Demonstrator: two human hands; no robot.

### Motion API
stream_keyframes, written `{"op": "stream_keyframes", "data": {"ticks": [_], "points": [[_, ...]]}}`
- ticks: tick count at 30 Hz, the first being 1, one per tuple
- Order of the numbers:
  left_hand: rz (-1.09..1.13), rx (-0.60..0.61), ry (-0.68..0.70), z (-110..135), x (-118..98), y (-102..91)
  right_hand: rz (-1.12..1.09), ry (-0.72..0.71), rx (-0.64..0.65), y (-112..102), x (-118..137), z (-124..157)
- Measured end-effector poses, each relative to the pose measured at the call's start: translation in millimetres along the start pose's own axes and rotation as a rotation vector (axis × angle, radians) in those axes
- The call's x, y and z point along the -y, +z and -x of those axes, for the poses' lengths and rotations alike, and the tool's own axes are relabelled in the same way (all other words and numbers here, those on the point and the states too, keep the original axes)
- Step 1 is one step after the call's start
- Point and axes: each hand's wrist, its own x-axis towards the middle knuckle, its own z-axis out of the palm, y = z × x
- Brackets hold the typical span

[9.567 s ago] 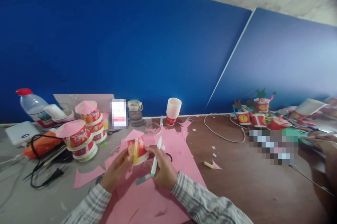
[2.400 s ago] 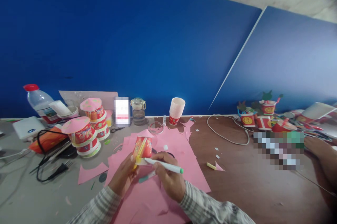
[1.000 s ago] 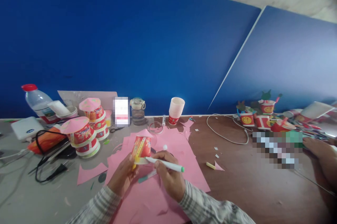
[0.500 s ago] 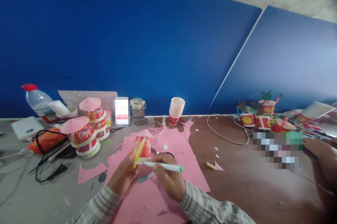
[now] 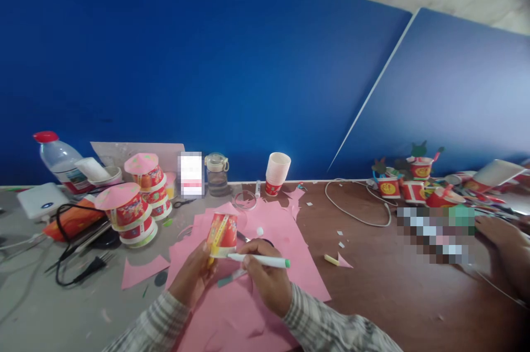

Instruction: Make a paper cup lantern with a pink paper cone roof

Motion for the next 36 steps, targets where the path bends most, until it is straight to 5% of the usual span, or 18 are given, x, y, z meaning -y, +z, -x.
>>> {"op": "stream_keyframes", "data": {"ticks": [11, 18, 25, 36], "points": [[-0.006, -0.03, 0.08, 3.0, -2.5, 3.7, -0.151, 0.062, -0.037, 0.6, -1.3, -0.8], [-0.005, -0.034, 0.068, 2.4, -2.3, 3.0, -0.041, 0.029, -0.015, 0.8, -3.1, 0.1], [0.006, -0.091, 0.066, 3.9, -3.8, 6.5, -0.187, 0.065, -0.128, 0.3, -3.3, -5.1], [0.022, -0.162, 0.041, 5.8, -6.6, 9.4, -0.192, 0.081, -0.028, 1.5, -2.1, -2.7]]}}
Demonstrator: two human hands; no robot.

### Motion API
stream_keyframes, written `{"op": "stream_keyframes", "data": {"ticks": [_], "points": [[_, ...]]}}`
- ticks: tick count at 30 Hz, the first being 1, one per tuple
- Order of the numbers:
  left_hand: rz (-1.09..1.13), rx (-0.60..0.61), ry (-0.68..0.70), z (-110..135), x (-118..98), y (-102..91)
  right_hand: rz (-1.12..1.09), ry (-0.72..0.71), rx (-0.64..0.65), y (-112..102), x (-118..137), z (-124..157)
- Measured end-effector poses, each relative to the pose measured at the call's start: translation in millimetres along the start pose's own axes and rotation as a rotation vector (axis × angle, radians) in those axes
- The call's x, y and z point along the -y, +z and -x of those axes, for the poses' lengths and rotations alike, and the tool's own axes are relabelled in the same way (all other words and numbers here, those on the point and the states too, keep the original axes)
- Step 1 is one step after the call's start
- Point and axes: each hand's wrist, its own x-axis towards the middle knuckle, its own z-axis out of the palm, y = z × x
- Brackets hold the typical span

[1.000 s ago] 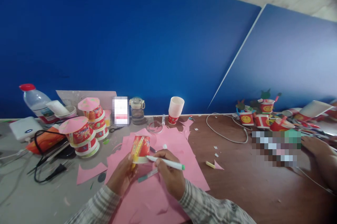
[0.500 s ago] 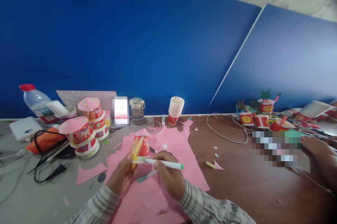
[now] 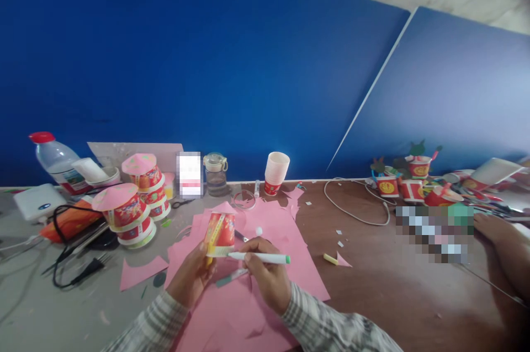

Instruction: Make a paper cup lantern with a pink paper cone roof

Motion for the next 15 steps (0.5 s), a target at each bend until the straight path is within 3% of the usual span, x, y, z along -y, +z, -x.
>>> {"op": "stream_keyframes", "data": {"ticks": [8, 15], "points": [[0.001, 0.046, 0.004, -1, 2, -0.5, -0.057, -0.042, -0.115, -2, -4, -3], [-0.026, 0.107, 0.027, -1, 3, -4.2, 0.021, -0.099, -0.035, -3, -2, 7]]}}
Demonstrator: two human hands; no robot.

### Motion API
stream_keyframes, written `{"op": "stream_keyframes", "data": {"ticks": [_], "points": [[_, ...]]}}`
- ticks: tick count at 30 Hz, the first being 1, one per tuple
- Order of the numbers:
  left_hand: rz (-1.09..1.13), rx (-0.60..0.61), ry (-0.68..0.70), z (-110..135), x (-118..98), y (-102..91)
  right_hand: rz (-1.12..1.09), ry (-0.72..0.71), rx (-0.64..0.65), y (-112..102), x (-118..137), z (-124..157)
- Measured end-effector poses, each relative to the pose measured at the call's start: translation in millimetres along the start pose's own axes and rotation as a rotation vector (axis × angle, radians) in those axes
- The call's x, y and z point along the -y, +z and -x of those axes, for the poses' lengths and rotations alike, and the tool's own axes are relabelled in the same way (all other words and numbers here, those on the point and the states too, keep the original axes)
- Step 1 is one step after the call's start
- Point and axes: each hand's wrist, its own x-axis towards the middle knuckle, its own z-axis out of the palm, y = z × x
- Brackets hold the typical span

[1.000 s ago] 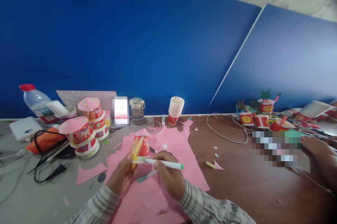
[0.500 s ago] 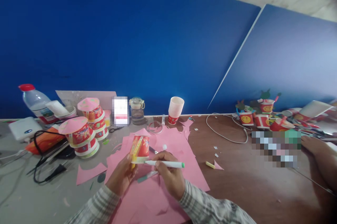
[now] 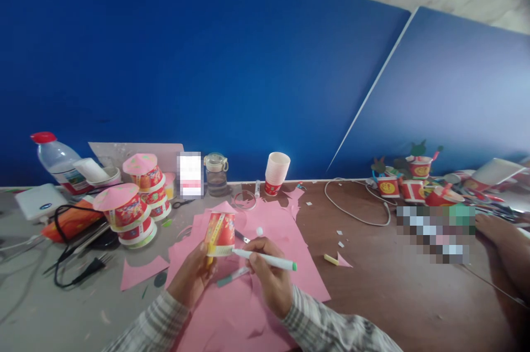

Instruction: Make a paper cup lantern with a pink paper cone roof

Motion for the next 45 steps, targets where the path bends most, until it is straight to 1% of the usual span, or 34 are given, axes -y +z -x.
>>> {"op": "stream_keyframes", "data": {"ticks": [5, 7, 10, 17, 22, 28, 33, 45], "points": [[-0.019, 0.054, 0.047, -1, 1, -1.6, 0.274, -0.23, 0.084, 3, 13, 6], [-0.027, 0.069, 0.065, 0, 1, -1.0, 0.317, -0.29, 0.114, 4, 15, 8], [-0.043, 0.084, 0.079, 1, 0, -0.3, 0.346, -0.334, 0.123, 6, 13, 9], [-0.066, 0.086, 0.094, 1, 0, -0.1, 0.355, -0.319, 0.146, 7, 10, 8], [-0.074, 0.072, 0.105, 2, 0, 1.5, 0.336, -0.312, 0.133, 7, 10, 8], [-0.072, 0.039, 0.106, 3, -1, 3.9, 0.363, -0.327, 0.127, 6, 10, 7], [-0.068, 0.039, 0.107, 4, -2, 5.8, 0.374, -0.351, 0.125, 6, 11, 6], [-0.068, 0.041, 0.099, 5, -3, 6.3, 0.385, -0.334, 0.115, 6, 10, 7]]}}
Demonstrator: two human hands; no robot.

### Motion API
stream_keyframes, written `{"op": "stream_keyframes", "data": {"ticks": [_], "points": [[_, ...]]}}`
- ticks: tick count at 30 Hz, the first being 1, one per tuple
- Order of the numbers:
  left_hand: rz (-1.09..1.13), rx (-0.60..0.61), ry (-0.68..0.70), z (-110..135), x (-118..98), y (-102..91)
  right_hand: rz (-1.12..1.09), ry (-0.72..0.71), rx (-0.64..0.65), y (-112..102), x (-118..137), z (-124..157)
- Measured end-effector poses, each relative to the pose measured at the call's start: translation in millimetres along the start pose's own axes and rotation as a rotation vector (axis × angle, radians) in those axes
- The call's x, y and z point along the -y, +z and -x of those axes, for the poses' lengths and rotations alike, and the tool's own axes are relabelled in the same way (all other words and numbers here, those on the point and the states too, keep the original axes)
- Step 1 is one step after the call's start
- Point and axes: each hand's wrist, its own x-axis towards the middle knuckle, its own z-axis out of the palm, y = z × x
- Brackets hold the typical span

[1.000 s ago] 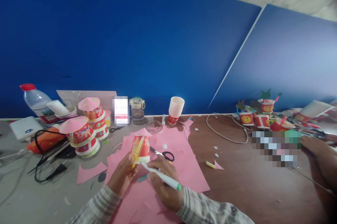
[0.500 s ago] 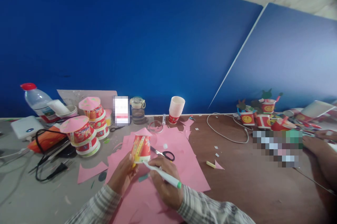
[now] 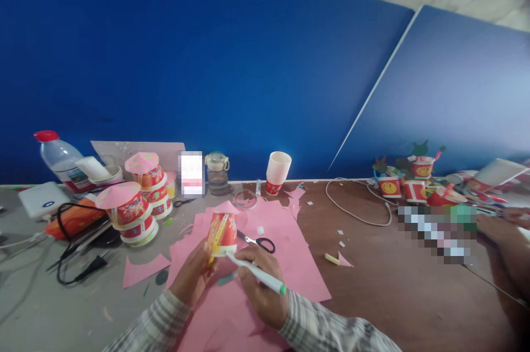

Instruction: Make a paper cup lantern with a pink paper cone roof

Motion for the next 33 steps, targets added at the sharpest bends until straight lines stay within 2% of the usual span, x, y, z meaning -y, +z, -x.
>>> {"op": "stream_keyframes", "data": {"ticks": [33], "points": [[0.031, 0.011, -0.033, -3.6, 3.0, -6.3, 0.032, 0.012, -0.043, -4.3, -2.8, -2.4]]}}
